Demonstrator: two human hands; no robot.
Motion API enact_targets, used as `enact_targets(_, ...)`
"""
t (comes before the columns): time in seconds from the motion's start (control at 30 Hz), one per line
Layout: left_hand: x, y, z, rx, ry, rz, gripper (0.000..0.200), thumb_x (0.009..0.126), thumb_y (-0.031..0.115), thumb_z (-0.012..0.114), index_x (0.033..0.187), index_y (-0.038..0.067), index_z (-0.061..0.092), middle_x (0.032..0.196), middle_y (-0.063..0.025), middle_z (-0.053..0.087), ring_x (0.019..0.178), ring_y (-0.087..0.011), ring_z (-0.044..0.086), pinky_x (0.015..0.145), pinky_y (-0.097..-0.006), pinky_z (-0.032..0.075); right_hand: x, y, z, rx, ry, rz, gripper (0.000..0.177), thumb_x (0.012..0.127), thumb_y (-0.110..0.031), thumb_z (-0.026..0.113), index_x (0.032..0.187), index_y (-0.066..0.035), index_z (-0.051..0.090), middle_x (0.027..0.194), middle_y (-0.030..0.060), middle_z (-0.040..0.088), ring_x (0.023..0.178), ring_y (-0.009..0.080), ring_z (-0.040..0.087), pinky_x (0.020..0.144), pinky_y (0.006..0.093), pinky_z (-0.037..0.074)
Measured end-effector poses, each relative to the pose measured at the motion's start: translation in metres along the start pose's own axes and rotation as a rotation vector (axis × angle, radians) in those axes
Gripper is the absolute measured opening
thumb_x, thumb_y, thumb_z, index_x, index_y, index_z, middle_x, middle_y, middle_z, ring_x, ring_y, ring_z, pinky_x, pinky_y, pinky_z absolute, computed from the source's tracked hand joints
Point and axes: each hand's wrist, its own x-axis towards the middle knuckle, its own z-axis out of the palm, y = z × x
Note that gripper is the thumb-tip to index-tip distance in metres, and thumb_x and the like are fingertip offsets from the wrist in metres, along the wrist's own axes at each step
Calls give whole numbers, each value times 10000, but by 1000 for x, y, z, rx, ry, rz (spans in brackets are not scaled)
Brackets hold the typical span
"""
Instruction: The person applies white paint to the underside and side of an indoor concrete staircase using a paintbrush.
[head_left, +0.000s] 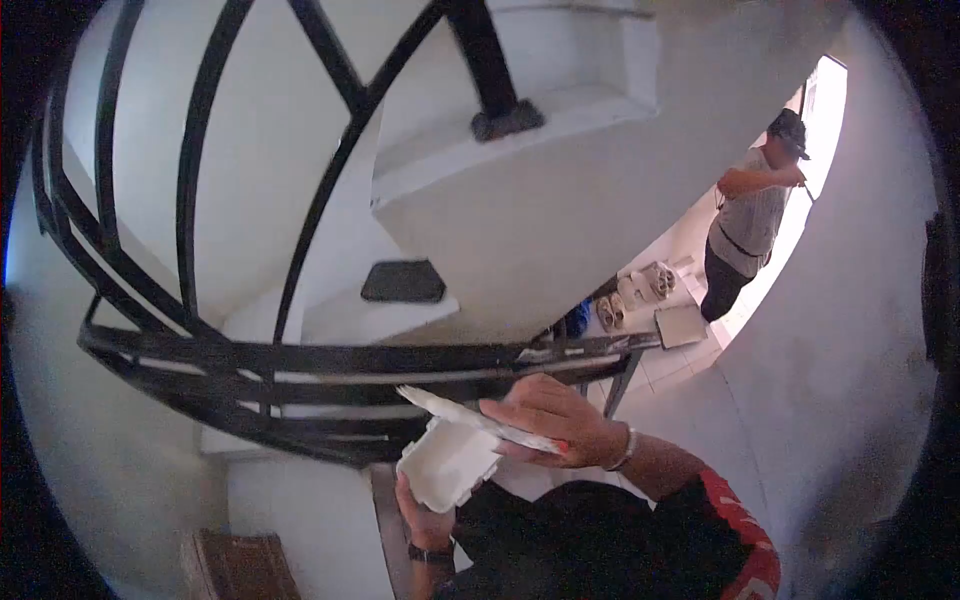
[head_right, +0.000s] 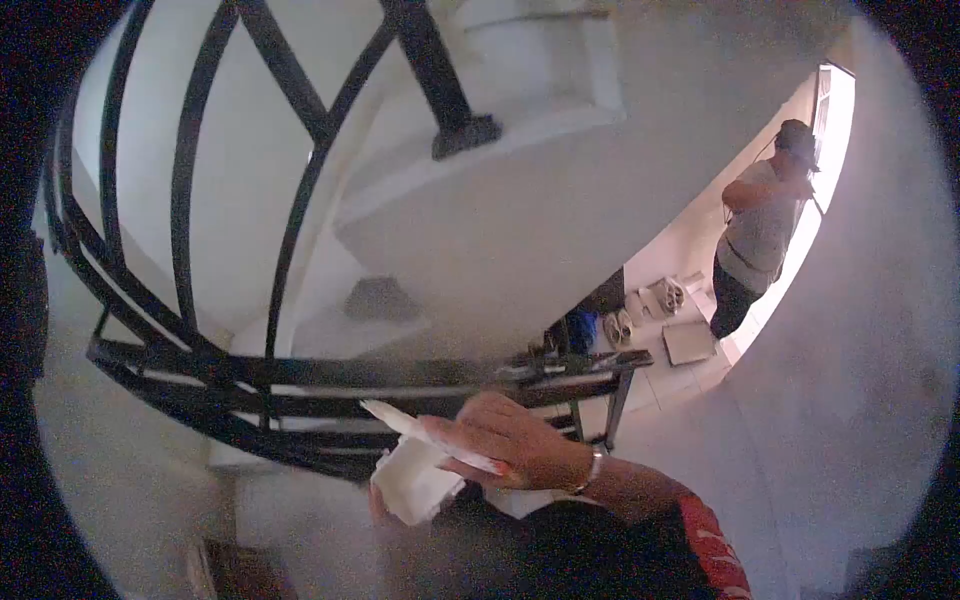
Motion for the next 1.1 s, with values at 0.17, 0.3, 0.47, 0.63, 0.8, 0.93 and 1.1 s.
enact_targets(0.17,-14,-1,10,163,-114,76,572,932,430,384,1348,38,368,1325,-145,463,1196,-293,478,998,-431,406,-42,-2,14,67,-375,-118,442,772,-162,722,1171,-49,567,878,75,595,790,251,573,775,373,458)
enact_targets(0.3,-29,-23,2,192,-90,-8,555,944,430,358,1348,49,360,1321,-135,466,1186,-266,492,979,-405,430,-67,-7,4,15,-578,-29,395,751,-174,723,1112,-80,593,944,85,598,876,263,573,813,404,454)
enact_targets(0.47,-32,-18,14,164,-111,-63,513,955,372,388,1344,40,361,1317,-127,467,1197,-236,479,1001,-371,400,-61,-2,4,-71,-550,-19,343,681,-136,710,1011,-87,630,906,71,585,841,283,558,782,418,453)
enact_targets(0.63,-27,-22,4,151,-143,-60,481,958,333,422,1330,33,364,1301,-132,467,1205,-221,464,1013,-357,376,-58,1,21,0,-579,-44,303,678,-120,704,973,-86,644,876,62,585,817,271,557,777,417,456)
enact_targets(0.8,-33,-17,7,141,-152,-74,491,953,347,441,1326,35,366,1299,-120,464,1202,-215,462,1008,-360,376,-54,3,29,-11,-639,-50,287,671,-111,702,950,-86,641,849,60,583,808,260,555,793,420,454)
enact_targets(0.93,-33,-21,7,134,-157,-52,491,952,344,443,1327,37,367,1299,-118,466,1202,-212,462,1010,-356,373,-47,4,23,-8,-675,-77,254,669,-133,697,914,-90,648,847,58,584,830,263,561,805,422,452)
enact_targets(1.1,-37,-14,10,124,-166,-66,485,951,333,446,1328,37,368,1294,-115,472,1202,-204,461,1008,-350,372,-48,8,26,-42,-658,-84,208,680,-153,684,877,-92,652,823,61,591,818,268,573,746,401,472)
